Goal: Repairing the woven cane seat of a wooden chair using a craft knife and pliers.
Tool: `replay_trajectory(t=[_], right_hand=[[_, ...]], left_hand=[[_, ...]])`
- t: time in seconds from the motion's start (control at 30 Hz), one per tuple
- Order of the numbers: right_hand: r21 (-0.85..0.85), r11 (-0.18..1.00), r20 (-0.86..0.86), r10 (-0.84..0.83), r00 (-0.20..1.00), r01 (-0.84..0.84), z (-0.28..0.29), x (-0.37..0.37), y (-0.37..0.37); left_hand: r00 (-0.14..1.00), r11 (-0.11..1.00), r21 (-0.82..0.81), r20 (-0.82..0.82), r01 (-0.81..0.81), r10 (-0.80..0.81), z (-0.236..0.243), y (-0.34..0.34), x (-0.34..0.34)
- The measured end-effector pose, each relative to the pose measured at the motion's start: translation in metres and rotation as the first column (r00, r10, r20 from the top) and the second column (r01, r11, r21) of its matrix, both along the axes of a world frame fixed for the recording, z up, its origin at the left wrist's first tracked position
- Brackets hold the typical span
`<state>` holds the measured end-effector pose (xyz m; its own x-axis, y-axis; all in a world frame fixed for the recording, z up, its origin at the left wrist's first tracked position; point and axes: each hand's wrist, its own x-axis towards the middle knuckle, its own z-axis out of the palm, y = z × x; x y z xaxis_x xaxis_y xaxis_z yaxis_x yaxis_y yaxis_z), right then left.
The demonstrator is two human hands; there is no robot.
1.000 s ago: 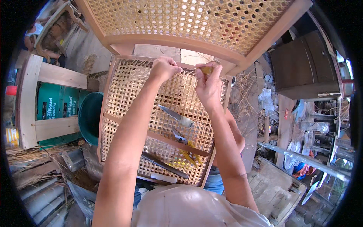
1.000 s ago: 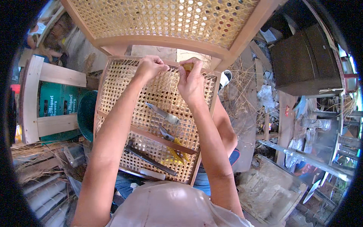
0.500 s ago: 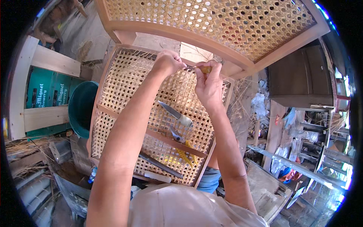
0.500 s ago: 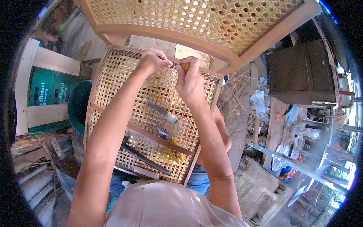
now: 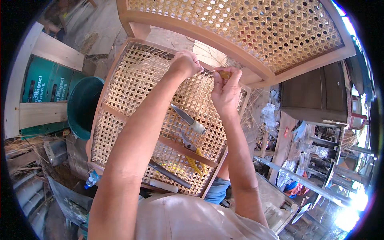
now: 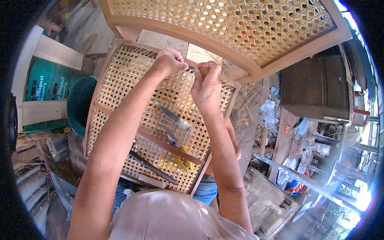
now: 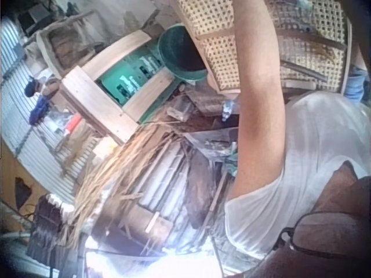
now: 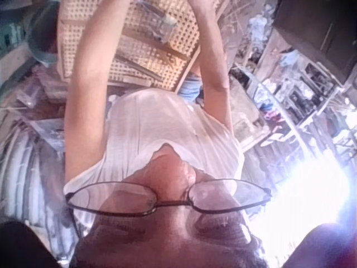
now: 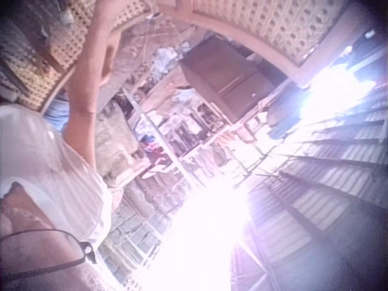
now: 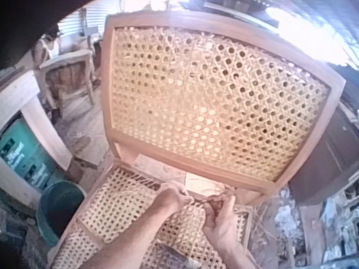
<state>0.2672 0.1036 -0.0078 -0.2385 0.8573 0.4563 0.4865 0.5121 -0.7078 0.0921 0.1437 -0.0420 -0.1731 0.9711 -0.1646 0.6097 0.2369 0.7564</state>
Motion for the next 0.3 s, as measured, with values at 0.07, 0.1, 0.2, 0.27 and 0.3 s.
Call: replay_trajectory(t=[0.07, 0.1, 0.2, 0.27, 0.3], right_hand=[[0.012, 1.000, 0.046, 0.017, 0.999, -0.017, 0.003, 0.000, 0.005], [-0.013, 0.999, 0.072, 0.048, 0.996, -0.047, 0.008, 0.001, 0.015], [-0.045, 0.994, 0.234, 0.112, 0.966, -0.104, 0.021, -0.022, 0.024], [-0.054, 0.992, 0.336, 0.126, 0.934, -0.114, 0.017, -0.024, 0.032], [-0.107, 0.986, 0.243, 0.153, 0.958, -0.131, 0.027, -0.013, 0.038]], left_hand=[[1.000, 1.000, -0.002, 0.001, -0.005, 0.005, 0.001, 0.000, 0.001], [1.000, 1.000, -0.017, 0.000, -0.009, 0.009, 0.006, 0.001, 0.003], [0.999, 0.996, -0.081, -0.006, -0.034, 0.033, 0.009, 0.005, -0.001], [0.999, 0.992, -0.120, 0.001, -0.034, 0.034, 0.013, 0.007, -0.002], [1.000, 0.991, -0.135, -0.024, -0.003, 0.000, 0.020, 0.001, 0.001]])
